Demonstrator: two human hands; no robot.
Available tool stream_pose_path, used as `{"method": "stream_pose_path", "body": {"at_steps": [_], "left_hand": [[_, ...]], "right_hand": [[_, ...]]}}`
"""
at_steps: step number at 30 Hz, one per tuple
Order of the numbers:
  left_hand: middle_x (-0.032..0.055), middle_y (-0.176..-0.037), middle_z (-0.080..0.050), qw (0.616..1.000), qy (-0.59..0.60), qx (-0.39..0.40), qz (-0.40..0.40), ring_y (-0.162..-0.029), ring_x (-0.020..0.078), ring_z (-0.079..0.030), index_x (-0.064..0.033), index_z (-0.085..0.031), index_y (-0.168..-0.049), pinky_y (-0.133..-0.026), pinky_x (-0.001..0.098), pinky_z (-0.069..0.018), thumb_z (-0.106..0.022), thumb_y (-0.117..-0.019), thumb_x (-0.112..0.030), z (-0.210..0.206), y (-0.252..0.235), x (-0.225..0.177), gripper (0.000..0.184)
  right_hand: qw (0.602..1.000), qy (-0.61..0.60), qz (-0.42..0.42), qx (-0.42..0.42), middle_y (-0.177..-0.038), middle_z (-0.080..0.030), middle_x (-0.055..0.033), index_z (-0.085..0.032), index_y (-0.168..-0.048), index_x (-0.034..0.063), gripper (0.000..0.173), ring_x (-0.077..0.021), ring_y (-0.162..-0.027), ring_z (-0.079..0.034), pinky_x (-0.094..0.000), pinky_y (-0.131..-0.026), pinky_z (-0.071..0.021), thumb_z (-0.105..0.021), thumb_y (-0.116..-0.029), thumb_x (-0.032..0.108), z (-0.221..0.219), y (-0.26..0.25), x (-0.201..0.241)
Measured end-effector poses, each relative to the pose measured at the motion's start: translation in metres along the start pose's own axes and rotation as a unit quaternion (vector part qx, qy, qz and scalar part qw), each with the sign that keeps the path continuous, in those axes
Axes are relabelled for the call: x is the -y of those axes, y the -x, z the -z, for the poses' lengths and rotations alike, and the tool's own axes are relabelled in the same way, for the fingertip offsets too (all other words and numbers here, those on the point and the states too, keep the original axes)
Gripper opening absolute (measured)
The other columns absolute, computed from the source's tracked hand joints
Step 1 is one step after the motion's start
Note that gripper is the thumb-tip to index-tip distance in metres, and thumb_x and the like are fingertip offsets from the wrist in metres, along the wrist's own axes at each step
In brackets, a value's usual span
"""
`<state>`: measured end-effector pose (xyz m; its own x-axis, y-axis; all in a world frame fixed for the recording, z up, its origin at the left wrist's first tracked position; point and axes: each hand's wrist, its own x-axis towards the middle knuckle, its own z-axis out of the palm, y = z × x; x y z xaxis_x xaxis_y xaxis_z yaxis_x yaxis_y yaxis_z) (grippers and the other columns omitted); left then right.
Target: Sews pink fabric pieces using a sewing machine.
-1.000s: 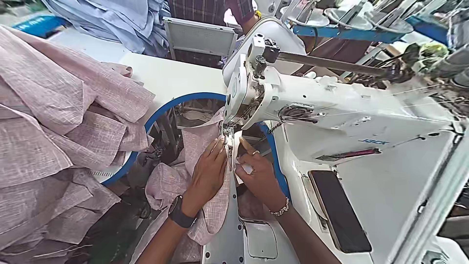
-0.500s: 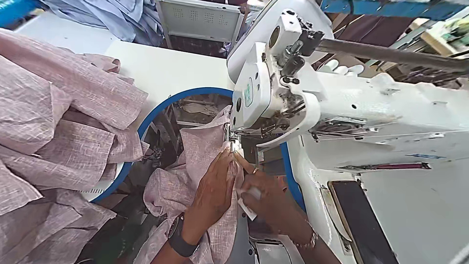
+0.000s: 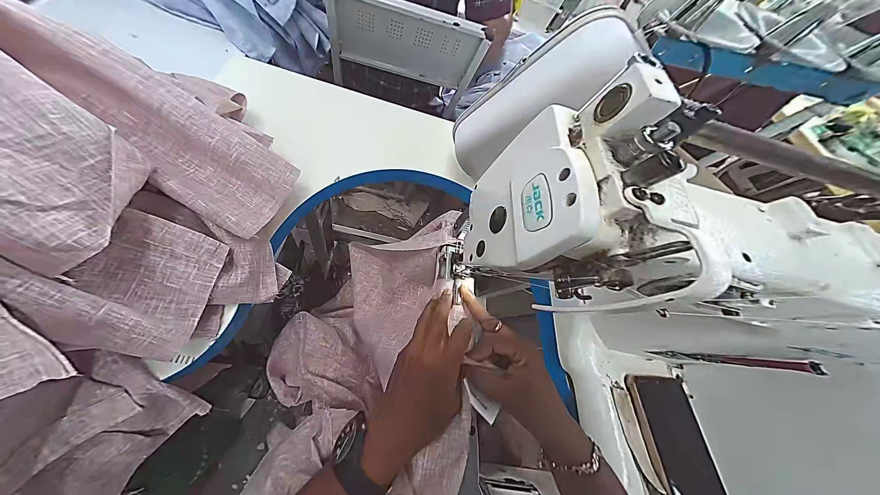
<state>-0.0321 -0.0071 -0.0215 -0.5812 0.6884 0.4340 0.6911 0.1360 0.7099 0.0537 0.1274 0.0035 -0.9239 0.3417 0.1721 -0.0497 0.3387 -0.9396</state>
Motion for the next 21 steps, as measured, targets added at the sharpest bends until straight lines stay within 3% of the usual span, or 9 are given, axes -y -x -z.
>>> {"method": "stream_pose_path", "body": {"at_steps": [5,7,8,10,12,14,16,18,21], "left_hand": [[0.0292,-0.143,-0.055,1.000,-0.010,0.007,-0.004,-0.132,0.0432,-0.057,-0.0005,-0.066,-0.123,-0.104,0.0441,-0.0528,-0.060,-0.0832,0.003,-0.001,-0.010,0.003,0.040],[0.0271,-0.142,-0.057,1.000,0.007,0.000,0.004,-0.133,0.0389,-0.057,0.0002,-0.066,-0.121,-0.105,0.0408,-0.0522,-0.057,-0.0868,0.004,0.000,-0.008,0.003,0.036],[0.0261,-0.141,-0.058,1.000,0.012,-0.012,0.008,-0.132,0.0366,-0.058,0.0010,-0.066,-0.121,-0.105,0.0388,-0.0522,-0.055,-0.0889,0.003,-0.001,-0.010,0.004,0.034],[0.0253,-0.140,-0.059,0.999,0.017,-0.032,0.028,-0.130,0.0335,-0.061,0.0036,-0.065,-0.121,-0.105,0.0363,-0.0527,-0.054,-0.0940,0.002,-0.005,-0.010,0.004,0.029],[0.0262,-0.136,-0.061,0.997,0.016,-0.049,0.052,-0.123,0.0338,-0.065,0.0057,-0.064,-0.119,-0.099,0.0376,-0.0561,-0.055,-0.0958,0.001,-0.008,-0.011,0.003,0.026],[0.0271,-0.127,-0.065,0.995,0.004,-0.075,0.059,-0.111,0.0360,-0.070,0.0075,-0.064,-0.112,-0.089,0.0410,-0.0594,-0.055,-0.0950,0.002,-0.011,-0.020,0.006,0.020],[0.0250,-0.109,-0.068,0.993,-0.012,-0.092,0.067,-0.099,0.0367,-0.071,0.0085,-0.065,-0.105,-0.083,0.0444,-0.0594,-0.054,-0.0943,0.000,-0.012,-0.029,0.007,0.018],[0.0236,-0.102,-0.069,0.994,-0.002,-0.062,0.091,-0.097,0.0378,-0.069,0.0091,-0.067,-0.111,-0.086,0.0480,-0.0572,-0.056,-0.0975,-0.009,-0.001,-0.021,-0.001,0.025],[0.0178,-0.093,-0.070,0.973,0.064,0.100,0.197,-0.083,0.0320,-0.069,0.0044,-0.059,-0.130,-0.077,0.0498,-0.0557,-0.068,-0.0958,-0.037,0.049,0.015,-0.032,0.054]], "right_hand": [[1.000,-0.002,-0.006,-0.020,-0.139,-0.065,-0.0085,-0.064,-0.067,0.0082,0.014,0.0062,-0.104,-0.065,-0.0114,-0.080,-0.0527,-0.074,-0.0764,0.008,-0.002,-0.008,0.000],[0.996,0.065,-0.004,-0.055,-0.135,-0.067,-0.0113,-0.062,-0.067,0.0065,0.016,0.0087,-0.079,-0.059,-0.0103,-0.063,-0.0458,-0.073,-0.0771,0.011,-0.012,-0.002,0.004],[0.991,0.118,0.002,-0.071,-0.134,-0.068,-0.0114,-0.062,-0.068,0.0066,0.016,0.0081,-0.072,-0.057,-0.0110,-0.060,-0.0447,-0.071,-0.0791,0.014,-0.015,-0.001,0.006],[0.968,0.227,0.025,-0.106,-0.132,-0.069,-0.0126,-0.066,-0.073,0.0072,0.016,0.0034,-0.070,-0.061,-0.0139,-0.059,-0.0467,-0.065,-0.0844,0.018,-0.025,0.005,0.010],[0.936,0.311,0.061,-0.151,-0.127,-0.070,-0.0176,-0.072,-0.081,0.0067,0.017,-0.0066,-0.076,-0.068,-0.0192,-0.062,-0.0519,-0.062,-0.0896,0.017,-0.037,0.010,0.014],[0.903,0.369,0.105,-0.193,-0.108,-0.070,-0.0218,-0.077,-0.087,0.0050,0.018,-0.0182,-0.074,-0.068,-0.0261,-0.058,-0.0534,-0.062,-0.0895,0.016,-0.045,0.004,0.015],[0.878,0.414,0.125,-0.206,-0.084,-0.069,-0.0185,-0.078,-0.088,0.0017,0.020,-0.0246,-0.065,-0.068,-0.0332,-0.052,-0.0535,-0.063,-0.0889,0.015,-0.044,-0.001,0.018],[0.867,0.461,0.089,-0.169,-0.071,-0.069,-0.0157,-0.076,-0.085,-0.0013,0.021,-0.0286,-0.060,-0.069,-0.0408,-0.051,-0.0548,-0.062,-0.0876,0.014,-0.036,0.020,0.034],[0.858,0.498,0.041,-0.121,-0.073,-0.071,-0.0172,-0.077,-0.088,-0.0030,0.018,-0.0305,-0.063,-0.071,-0.0447,-0.056,-0.0575,-0.067,-0.0885,0.011,-0.013,0.078,0.073]]}}
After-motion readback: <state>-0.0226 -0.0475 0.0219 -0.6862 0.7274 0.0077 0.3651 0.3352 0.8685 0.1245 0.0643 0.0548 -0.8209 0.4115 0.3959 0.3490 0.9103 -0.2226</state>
